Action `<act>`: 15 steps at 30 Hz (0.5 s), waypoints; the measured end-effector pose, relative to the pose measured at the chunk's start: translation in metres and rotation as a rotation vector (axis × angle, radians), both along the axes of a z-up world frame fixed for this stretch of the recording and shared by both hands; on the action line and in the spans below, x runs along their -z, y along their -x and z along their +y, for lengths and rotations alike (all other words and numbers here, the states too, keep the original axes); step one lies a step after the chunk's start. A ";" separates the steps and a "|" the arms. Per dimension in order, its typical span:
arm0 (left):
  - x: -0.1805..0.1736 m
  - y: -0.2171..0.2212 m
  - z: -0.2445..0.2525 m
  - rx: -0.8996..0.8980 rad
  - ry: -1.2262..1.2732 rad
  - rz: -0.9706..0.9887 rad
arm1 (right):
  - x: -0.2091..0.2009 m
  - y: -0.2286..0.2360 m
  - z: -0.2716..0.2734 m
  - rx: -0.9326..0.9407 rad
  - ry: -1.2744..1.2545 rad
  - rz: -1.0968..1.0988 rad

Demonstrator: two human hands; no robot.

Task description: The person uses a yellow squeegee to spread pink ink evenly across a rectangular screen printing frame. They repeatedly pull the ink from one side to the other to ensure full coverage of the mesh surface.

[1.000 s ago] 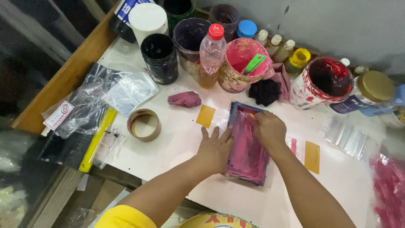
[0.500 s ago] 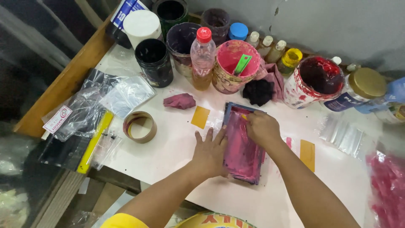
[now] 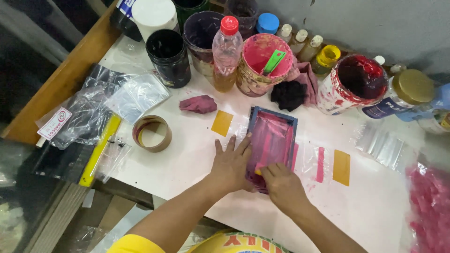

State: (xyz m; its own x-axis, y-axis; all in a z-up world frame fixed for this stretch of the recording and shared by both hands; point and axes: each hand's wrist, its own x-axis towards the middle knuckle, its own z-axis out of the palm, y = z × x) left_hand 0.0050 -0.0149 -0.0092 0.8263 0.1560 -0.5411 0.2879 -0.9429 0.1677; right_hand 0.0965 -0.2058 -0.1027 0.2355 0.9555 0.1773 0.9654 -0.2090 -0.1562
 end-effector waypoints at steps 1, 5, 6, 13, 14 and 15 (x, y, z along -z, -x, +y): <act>0.000 0.001 0.000 0.001 0.007 0.002 | 0.002 0.000 -0.002 0.001 0.007 0.002; -0.020 0.006 0.004 0.004 0.054 -0.052 | 0.006 -0.036 0.006 0.162 0.096 0.190; -0.027 0.011 0.004 -0.010 0.134 -0.111 | 0.006 -0.050 0.008 0.233 0.123 0.285; -0.027 0.011 0.005 0.005 0.113 -0.125 | 0.039 -0.138 0.051 0.386 -0.007 -0.007; -0.026 0.010 0.004 0.005 0.111 -0.120 | 0.047 -0.144 0.054 0.366 -0.060 -0.119; -0.025 0.010 0.004 0.004 0.109 -0.116 | 0.054 -0.151 0.056 0.346 -0.113 -0.230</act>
